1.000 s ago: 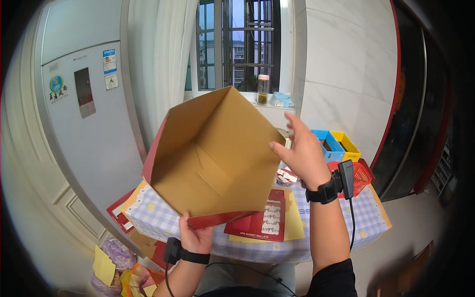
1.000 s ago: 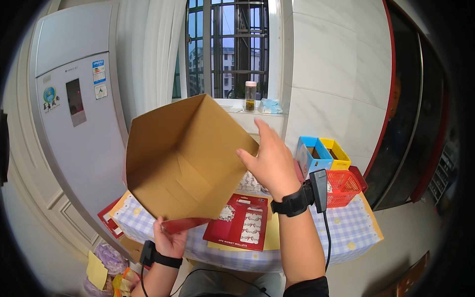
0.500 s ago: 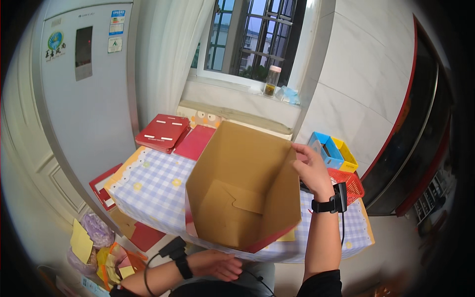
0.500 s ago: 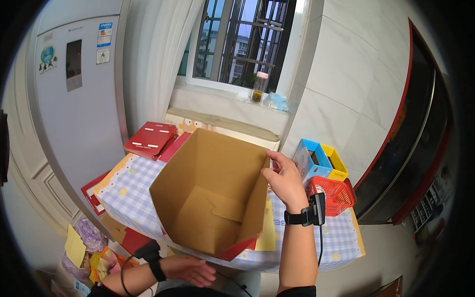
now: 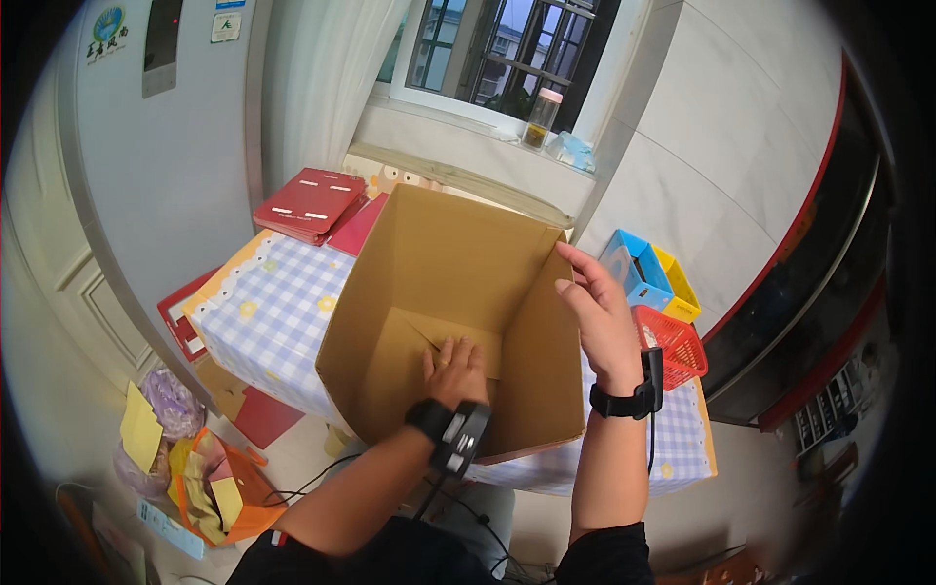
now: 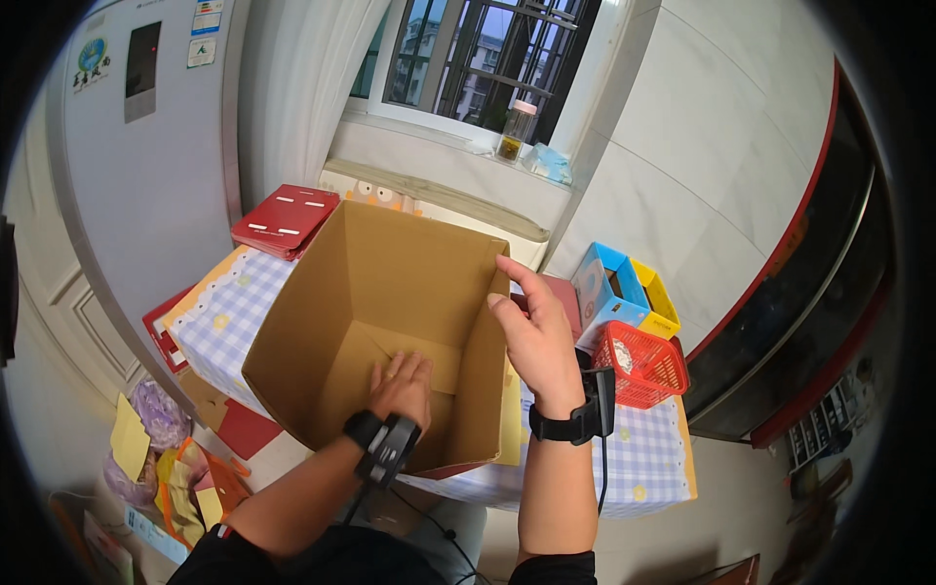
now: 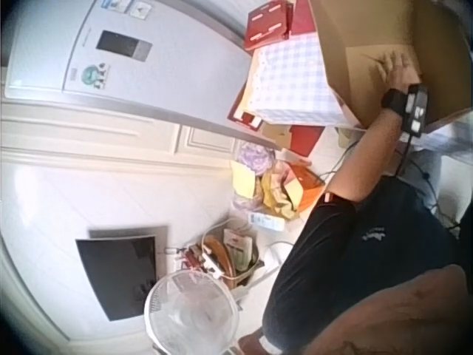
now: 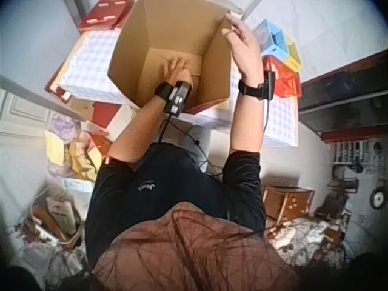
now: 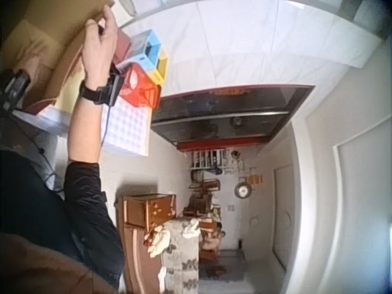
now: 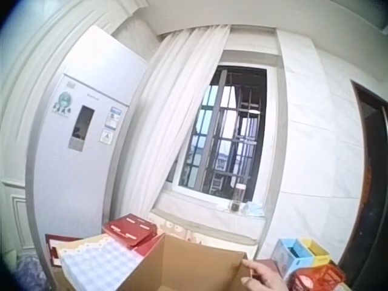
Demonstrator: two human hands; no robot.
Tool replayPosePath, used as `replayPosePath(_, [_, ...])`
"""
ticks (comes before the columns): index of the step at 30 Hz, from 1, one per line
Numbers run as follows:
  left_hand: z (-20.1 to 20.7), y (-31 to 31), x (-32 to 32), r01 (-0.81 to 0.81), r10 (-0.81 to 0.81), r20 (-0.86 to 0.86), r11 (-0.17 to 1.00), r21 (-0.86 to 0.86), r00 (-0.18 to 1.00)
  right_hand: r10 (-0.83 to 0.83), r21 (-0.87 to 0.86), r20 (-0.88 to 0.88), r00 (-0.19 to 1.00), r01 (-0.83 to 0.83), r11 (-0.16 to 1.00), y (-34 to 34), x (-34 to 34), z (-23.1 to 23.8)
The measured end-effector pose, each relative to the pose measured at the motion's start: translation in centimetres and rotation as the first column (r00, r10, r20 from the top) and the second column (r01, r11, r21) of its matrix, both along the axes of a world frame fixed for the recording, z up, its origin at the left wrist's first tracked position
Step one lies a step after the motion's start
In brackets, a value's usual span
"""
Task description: The person is assembling a red cardboard gift box and preparing a yellow card insert.
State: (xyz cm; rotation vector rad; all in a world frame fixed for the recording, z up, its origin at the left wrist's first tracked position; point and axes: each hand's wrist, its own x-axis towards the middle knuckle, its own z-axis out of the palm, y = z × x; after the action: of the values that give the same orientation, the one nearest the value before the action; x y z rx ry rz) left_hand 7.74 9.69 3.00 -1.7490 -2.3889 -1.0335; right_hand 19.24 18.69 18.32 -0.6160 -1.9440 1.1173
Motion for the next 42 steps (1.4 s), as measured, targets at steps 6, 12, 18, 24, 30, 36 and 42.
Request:
replayPosePath(6, [-5.0, 6.1, -2.5, 0.005, 0.051, 0.276, 0.981, -0.196, 0.96, 0.009, 0.053, -0.022, 1.0, -0.008, 0.999, -1.1, -0.5, 0.0])
replayPosePath(12, [-7.7, 5.5, -1.4, 0.2, -0.236, -0.142, 0.953, -0.227, 0.961, -0.043, 0.162, -0.065, 0.997, 0.053, 0.985, 0.7, 0.8, -1.8])
replayPosePath(18, [-7.1, 4.1, -1.0, 0.155, -0.192, -0.187, 0.968, -0.197, 0.964, -0.006, 0.059, -0.07, 0.998, 0.01, 0.998, 1.0, 0.8, -1.7])
replayPosePath(24, [-6.3, 4.5, -1.9, 0.262, -0.312, -0.09, 0.896, -0.358, 0.946, -0.117, 0.278, -0.255, 0.96, 0.188, 0.942, -0.7, 0.9, -1.6])
replayPosePath(30, [-5.2, 3.9, -2.0, 0.201, -0.282, -0.116, 0.867, -0.455, 0.952, 0.169, 0.616, -0.211, 0.963, -0.003, 0.788, -1.4, 1.4, -1.7])
replayPosePath(36, [-3.9, -0.5, -0.4, 0.199, -0.195, -0.063, 0.979, 0.052, 0.979, 0.234, 0.573, -0.446, 0.864, 0.075, 0.816, -1.3, -0.4, -2.3])
replayPosePath(42, [5.7, -12.9, -1.5, 0.326, -0.255, -0.204, 0.719, 0.613, 0.945, 0.205, 0.541, -0.577, 0.79, 0.181, 0.821, -1.6, 0.2, 1.1])
